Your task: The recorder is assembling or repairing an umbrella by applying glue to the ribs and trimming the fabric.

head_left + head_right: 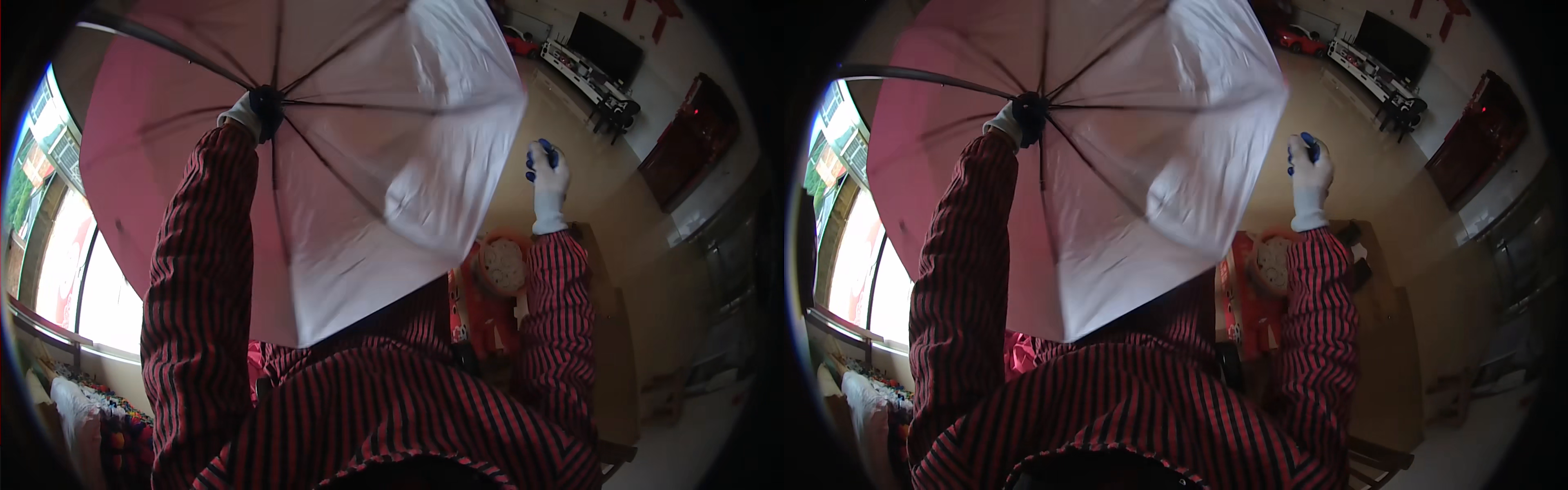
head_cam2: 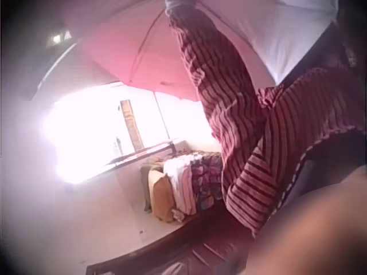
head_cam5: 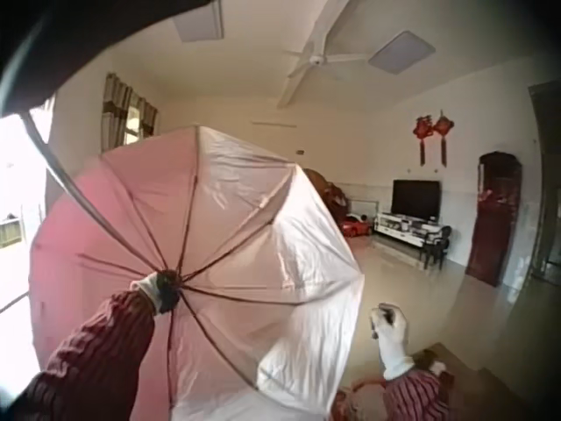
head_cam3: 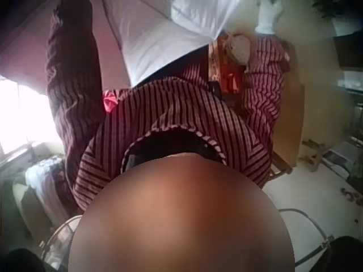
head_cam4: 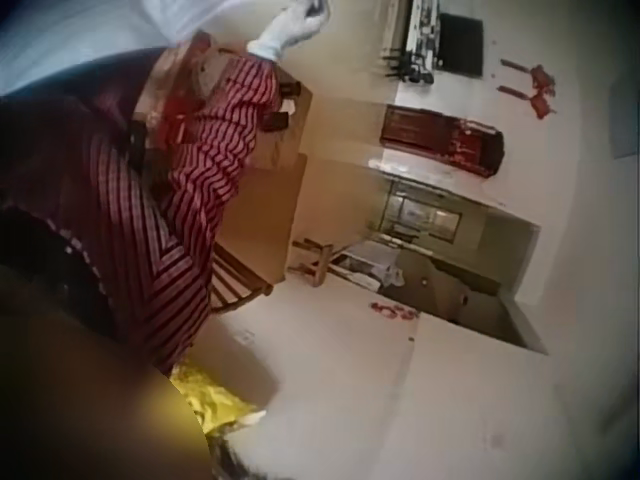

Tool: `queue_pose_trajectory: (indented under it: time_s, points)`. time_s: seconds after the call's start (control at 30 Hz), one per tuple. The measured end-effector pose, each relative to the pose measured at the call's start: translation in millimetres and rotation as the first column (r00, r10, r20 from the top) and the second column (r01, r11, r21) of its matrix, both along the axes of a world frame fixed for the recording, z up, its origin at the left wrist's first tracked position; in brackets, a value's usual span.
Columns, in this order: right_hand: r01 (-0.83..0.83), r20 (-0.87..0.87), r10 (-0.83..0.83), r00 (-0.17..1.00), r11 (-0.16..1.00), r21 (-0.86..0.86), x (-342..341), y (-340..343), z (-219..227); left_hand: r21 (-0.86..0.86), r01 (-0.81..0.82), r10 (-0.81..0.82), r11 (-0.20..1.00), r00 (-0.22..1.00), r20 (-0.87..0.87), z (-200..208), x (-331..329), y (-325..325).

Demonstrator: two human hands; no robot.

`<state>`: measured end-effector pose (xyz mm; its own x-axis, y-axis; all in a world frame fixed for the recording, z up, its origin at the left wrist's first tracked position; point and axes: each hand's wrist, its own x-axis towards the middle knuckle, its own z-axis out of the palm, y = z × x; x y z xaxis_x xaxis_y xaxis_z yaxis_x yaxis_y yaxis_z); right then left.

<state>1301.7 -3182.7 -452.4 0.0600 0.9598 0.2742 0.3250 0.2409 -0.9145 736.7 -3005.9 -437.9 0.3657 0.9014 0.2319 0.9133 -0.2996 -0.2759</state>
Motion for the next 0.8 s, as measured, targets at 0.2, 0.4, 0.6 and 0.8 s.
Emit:
queue_pose_trajectory:
  time_s: [0.2,0.4,0.6,0.8]
  points:
    - [0.088,0.009,-0.087,0.996,0.992,-0.093,-37,-33,-90,0.102,0.374,-0.248,0.922,0.369,0.896,-4,17,-26]
    - [0.087,-0.149,-0.124,0.981,0.969,-0.231,-57,-154,-137,-0.346,0.673,0.562,0.654,-0.125,0.818,-21,20,-21]
    - [0.227,-0.050,-0.251,0.967,0.931,-0.286,-89,-208,-105,-0.140,0.666,0.579,0.732,-0.501,0.643,-29,55,-39]
    - [0.146,-0.174,-0.217,0.960,0.925,-0.352,-95,-194,-94,-0.171,0.661,0.322,0.731,-0.114,0.940,-36,186,-200]
